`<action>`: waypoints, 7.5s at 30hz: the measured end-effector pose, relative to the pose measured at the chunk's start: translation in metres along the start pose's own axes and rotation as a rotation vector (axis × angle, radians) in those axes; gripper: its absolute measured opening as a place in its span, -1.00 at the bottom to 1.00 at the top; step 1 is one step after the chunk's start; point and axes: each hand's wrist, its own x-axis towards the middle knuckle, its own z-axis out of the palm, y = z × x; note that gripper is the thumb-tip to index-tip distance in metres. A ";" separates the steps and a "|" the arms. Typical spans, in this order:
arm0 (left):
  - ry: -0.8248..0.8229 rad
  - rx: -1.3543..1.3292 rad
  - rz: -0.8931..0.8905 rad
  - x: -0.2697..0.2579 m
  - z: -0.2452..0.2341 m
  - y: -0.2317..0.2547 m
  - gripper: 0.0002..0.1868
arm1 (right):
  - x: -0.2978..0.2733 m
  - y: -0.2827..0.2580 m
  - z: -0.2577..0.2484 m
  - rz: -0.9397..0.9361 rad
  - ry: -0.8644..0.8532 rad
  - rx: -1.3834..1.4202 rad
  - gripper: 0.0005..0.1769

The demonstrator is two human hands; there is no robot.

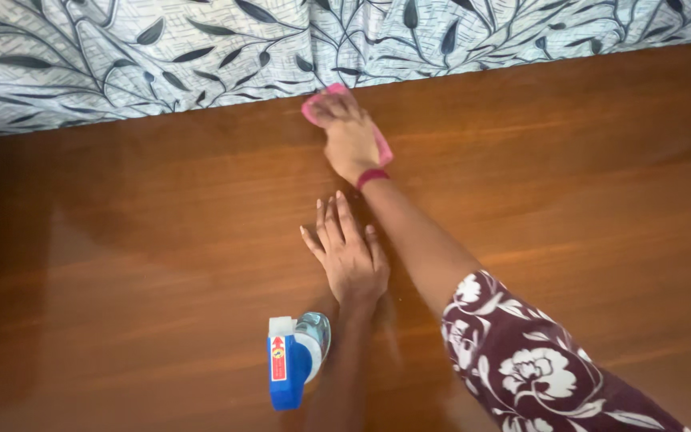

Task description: The person wipes the top surface and the front drawer of a wooden desk with a cloth and a spray cleaner.

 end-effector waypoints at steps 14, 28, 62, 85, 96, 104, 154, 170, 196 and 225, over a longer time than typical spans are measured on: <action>0.182 -0.318 0.030 -0.003 0.001 -0.014 -0.31 | -0.200 -0.027 -0.108 -0.185 -0.123 0.239 -0.35; 0.103 -0.286 -0.030 -0.005 0.003 -0.014 -0.31 | -0.392 -0.006 -0.169 -0.407 -0.318 0.149 -0.22; -0.104 0.068 0.121 -0.005 -0.002 -0.014 -0.42 | -0.361 -0.039 -0.191 0.004 -0.191 0.038 -0.12; -0.391 0.411 0.281 -0.086 -0.041 0.004 -0.34 | -0.301 0.152 -0.187 0.071 -0.032 -0.031 -0.15; -0.405 0.375 0.268 -0.080 -0.045 0.012 -0.34 | -0.212 0.222 -0.139 0.236 -0.020 -0.102 -0.19; -0.386 0.446 0.283 -0.082 -0.033 0.004 -0.33 | -0.293 0.146 -0.165 0.182 -0.027 -0.114 -0.12; -0.356 0.311 0.251 -0.152 -0.075 0.017 -0.33 | -0.171 0.014 -0.075 0.138 -0.072 -0.026 -0.15; -0.424 0.299 0.240 -0.147 -0.076 0.016 -0.32 | -0.167 0.000 -0.074 0.171 -0.016 -0.032 -0.13; -0.454 0.072 0.511 -0.199 -0.120 -0.038 -0.34 | -0.462 -0.166 -0.199 0.302 -0.081 -0.012 -0.22; -0.650 0.374 0.538 -0.197 -0.137 -0.030 -0.17 | -0.375 -0.064 -0.162 0.445 0.038 -0.061 -0.19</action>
